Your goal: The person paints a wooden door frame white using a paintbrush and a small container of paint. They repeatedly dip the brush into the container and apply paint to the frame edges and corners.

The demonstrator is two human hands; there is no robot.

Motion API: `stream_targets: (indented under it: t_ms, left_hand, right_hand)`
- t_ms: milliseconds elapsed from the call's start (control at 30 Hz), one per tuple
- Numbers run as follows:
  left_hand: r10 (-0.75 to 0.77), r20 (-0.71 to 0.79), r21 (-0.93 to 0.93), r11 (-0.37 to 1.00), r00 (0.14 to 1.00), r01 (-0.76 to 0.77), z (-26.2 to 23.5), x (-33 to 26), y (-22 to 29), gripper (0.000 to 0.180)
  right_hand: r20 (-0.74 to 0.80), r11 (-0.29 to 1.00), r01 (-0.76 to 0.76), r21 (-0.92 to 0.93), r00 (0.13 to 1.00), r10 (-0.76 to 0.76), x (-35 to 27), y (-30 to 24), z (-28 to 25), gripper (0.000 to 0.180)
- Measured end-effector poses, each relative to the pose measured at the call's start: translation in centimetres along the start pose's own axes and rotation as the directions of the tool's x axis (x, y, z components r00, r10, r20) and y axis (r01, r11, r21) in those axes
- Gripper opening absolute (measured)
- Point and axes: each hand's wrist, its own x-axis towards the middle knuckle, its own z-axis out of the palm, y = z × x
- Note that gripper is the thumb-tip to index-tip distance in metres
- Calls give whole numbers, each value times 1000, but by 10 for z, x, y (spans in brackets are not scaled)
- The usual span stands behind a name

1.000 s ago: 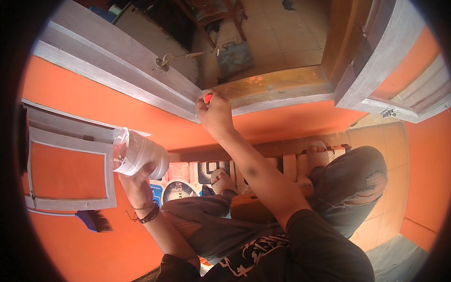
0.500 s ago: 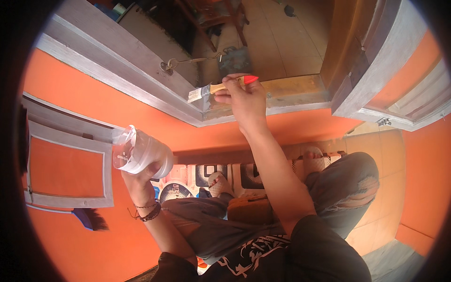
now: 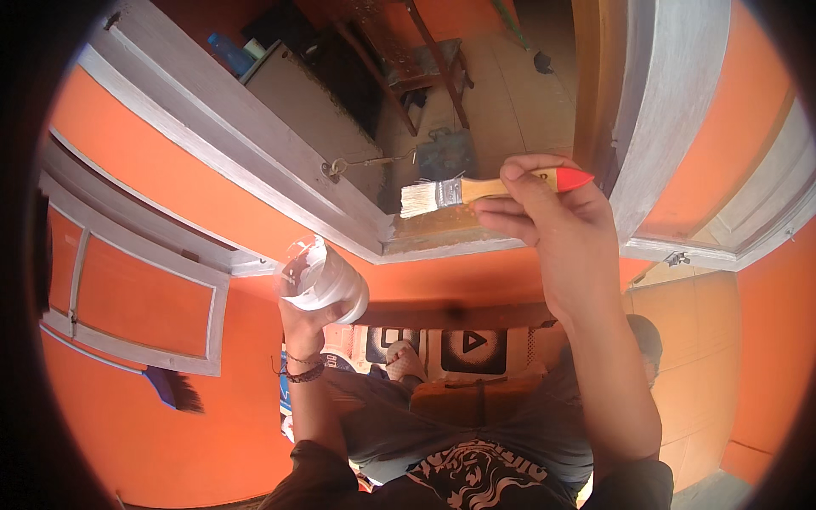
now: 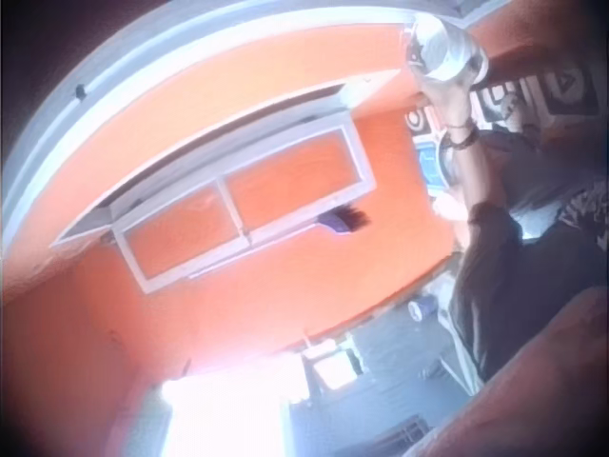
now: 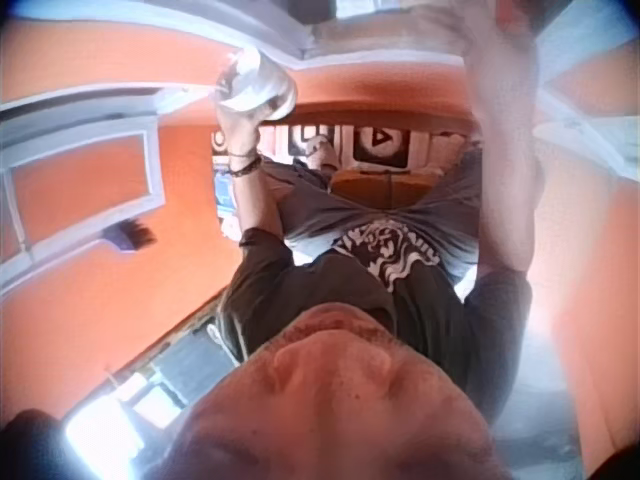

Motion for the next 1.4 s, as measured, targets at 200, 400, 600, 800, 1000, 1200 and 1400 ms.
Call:
stream_targets:
  t_ms: [200, 400, 600, 800, 1000, 1200, 1400]
  left_hand:
    - [31, 120, -48, 999, 992, -25, 37, 15, 15, 92]
    - [35, 69, -18, 999, 997, -34, 68, 27, 43, 96]
    - [117, 125, 30, 992, 985, -121, 83, 49, 54, 98]
    - [59, 128, -160, 986, 990, -38, 118, 60, 13, 99]
    - [98, 174, 16, 995, 980, -102, 120, 62, -39, 100]
    - [117, 390, -30, 993, 913, -115, 110, 80, -55, 101]
    - [222, 441, -159, 973, 870, -168, 115, 80, -43, 99]
  right_hand:
    - [18, 996, 29, 80, 999, -30, -30, 19, -49, 19]
    - [263, 996, 59, -60, 964, -41, -35, 4, -66, 16]
    - [269, 999, -21, -50, 962, 34, -31, 0, -74, 18]
    - [167, 983, -100, -154, 978, 126, -24, 17, -86, 17]
    - [177, 819, -145, -556, 941, 287, -1, 37, -91, 15]
    - [248, 602, -54, -797, 879, 407, 31, 56, -82, 14]
    - [229, 605, -38, -795, 905, 358, -3, 39, -76, 12]
